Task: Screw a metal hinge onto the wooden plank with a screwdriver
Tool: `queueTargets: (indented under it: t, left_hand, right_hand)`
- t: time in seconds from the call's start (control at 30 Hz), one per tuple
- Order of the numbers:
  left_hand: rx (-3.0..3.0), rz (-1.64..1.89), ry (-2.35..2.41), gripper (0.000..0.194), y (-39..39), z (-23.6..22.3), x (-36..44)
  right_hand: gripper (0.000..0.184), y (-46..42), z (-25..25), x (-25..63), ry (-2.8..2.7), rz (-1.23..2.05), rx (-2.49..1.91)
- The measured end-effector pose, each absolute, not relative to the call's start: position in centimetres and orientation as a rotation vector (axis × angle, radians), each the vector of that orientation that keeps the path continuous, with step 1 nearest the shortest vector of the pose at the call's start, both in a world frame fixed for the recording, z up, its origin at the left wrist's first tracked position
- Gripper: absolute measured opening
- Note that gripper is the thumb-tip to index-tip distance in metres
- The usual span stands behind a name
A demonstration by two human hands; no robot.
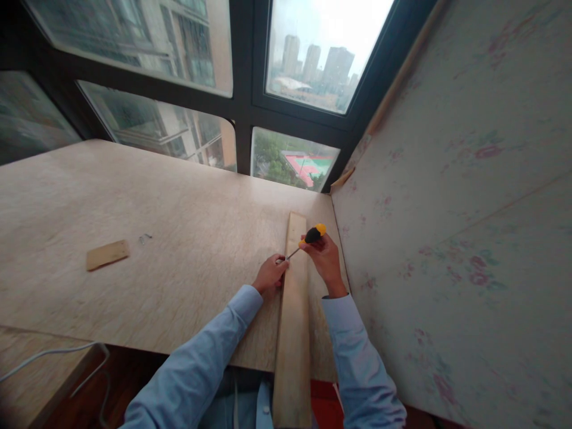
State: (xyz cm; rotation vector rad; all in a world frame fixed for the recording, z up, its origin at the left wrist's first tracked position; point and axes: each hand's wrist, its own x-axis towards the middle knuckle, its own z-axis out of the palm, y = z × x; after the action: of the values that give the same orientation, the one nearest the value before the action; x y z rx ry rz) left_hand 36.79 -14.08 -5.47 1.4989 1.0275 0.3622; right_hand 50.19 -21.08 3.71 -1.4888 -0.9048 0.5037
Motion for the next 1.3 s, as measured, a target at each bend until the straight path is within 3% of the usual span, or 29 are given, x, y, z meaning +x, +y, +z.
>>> queueTargets:
  t: [0.13, 0.33, 0.43, 0.67, 0.77, 0.9, 1.13, 1.3]
  left_hand:
    - [1.495, 0.358, 1.030, 0.033, -14.1, -5.4, 36.7]
    - [1.491, 0.354, 1.038, 0.034, -14.1, -5.4, 36.8]
    - [1.495, 0.367, 1.031, 0.034, -14.2, -5.3, 36.8]
    - [1.481, 0.360, 1.041, 0.034, -14.0, -5.3, 36.7]
    - [1.465, 0.360, 1.031, 0.035, -14.0, -5.4, 36.7]
    - [1.452, 0.352, 1.027, 0.034, -14.0, -5.1, 36.7]
    - [1.435, 0.351, 1.035, 0.036, -14.2, -4.5, 36.6]
    - [1.417, 0.336, 1.031, 0.037, -14.1, -4.8, 36.6]
  right_hand:
    - [0.057, -20.4, 3.6, 49.9, -0.871, 0.253, -1.692]
    - [0.056, -21.6, 3.4, 49.7, -0.910, 0.629, -1.294]
    - [0.051, -21.9, 3.7, 49.7, -0.922, 0.656, -1.308]
    - [0.060, -20.6, 3.5, 49.9, -0.868, 0.202, -1.722]
    - [0.066, -20.7, 3.0, 49.9, -0.920, 0.374, -1.560]
    - [0.056, -21.2, 3.1, 49.9, -0.960, 0.580, -1.420]
    - [0.050, -20.8, 3.8, 49.4, -0.854, 0.083, -1.754]
    - [0.047, -21.7, 3.8, 51.6, -0.732, 0.040, -1.651]
